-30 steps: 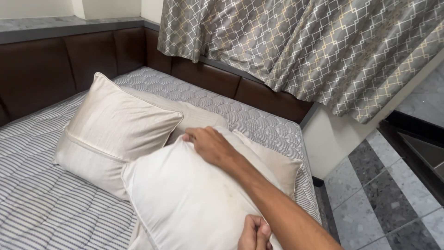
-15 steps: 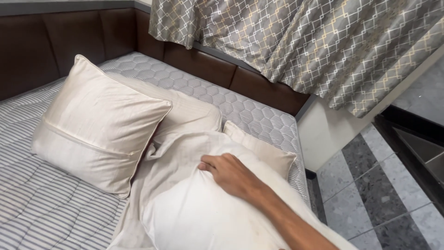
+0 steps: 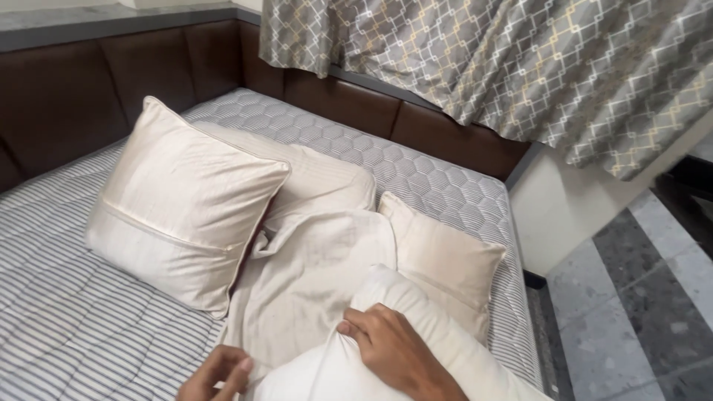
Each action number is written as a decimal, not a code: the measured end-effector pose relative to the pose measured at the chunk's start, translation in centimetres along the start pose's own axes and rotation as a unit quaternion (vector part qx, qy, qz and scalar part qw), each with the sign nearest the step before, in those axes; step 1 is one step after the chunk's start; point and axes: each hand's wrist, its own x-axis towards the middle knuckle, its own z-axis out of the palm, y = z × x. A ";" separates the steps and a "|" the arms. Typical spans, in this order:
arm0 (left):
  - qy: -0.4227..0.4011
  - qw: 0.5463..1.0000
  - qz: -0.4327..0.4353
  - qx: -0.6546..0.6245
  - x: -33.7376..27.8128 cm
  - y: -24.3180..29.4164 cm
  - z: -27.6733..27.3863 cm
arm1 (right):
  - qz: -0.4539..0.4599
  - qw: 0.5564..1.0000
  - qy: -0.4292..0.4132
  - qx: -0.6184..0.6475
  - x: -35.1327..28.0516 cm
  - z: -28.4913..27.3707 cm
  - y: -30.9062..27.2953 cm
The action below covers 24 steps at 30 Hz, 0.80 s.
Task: The person places a pillowcase on the bed and then inserts a pillow into it. They adjust the pillowcase to fit the pillow properly and smooth out the fabric.
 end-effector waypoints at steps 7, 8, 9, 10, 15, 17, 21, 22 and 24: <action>0.025 0.981 -0.067 0.182 2.8 -4.9 -0.3 | 0.006 0.999 0.014 0.036 -1.0 -1.2 0.3; 0.018 0.974 0.033 0.221 2.9 -7.0 0.4 | 0.014 0.999 -0.002 0.042 -1.1 -1.1 0.3; 0.015 0.957 0.135 0.258 3.6 -8.9 1.0 | 0.018 0.999 -0.015 0.048 -1.0 -1.1 0.3; 0.020 0.957 0.133 0.258 4.1 -10.5 2.1 | 0.013 0.999 -0.017 0.048 -0.9 -0.9 0.6; -0.228 0.821 0.111 0.511 4.1 -10.1 9.4 | -0.012 0.997 -0.030 0.068 -1.1 -0.2 1.2; -0.178 0.840 0.159 0.488 2.7 -9.6 11.7 | -0.029 0.997 -0.018 0.073 -1.3 0.0 1.4; -0.204 0.789 0.278 0.508 2.4 -7.8 14.1 | -0.064 0.994 0.010 0.083 -1.8 -0.4 1.2; -0.208 0.789 0.277 0.507 2.6 -9.0 14.8 | -0.061 0.995 0.009 0.083 -1.9 -0.7 0.8; -0.177 0.787 0.390 0.445 2.9 -11.4 15.6 | -0.038 0.996 -0.017 0.077 -1.7 -1.2 -0.4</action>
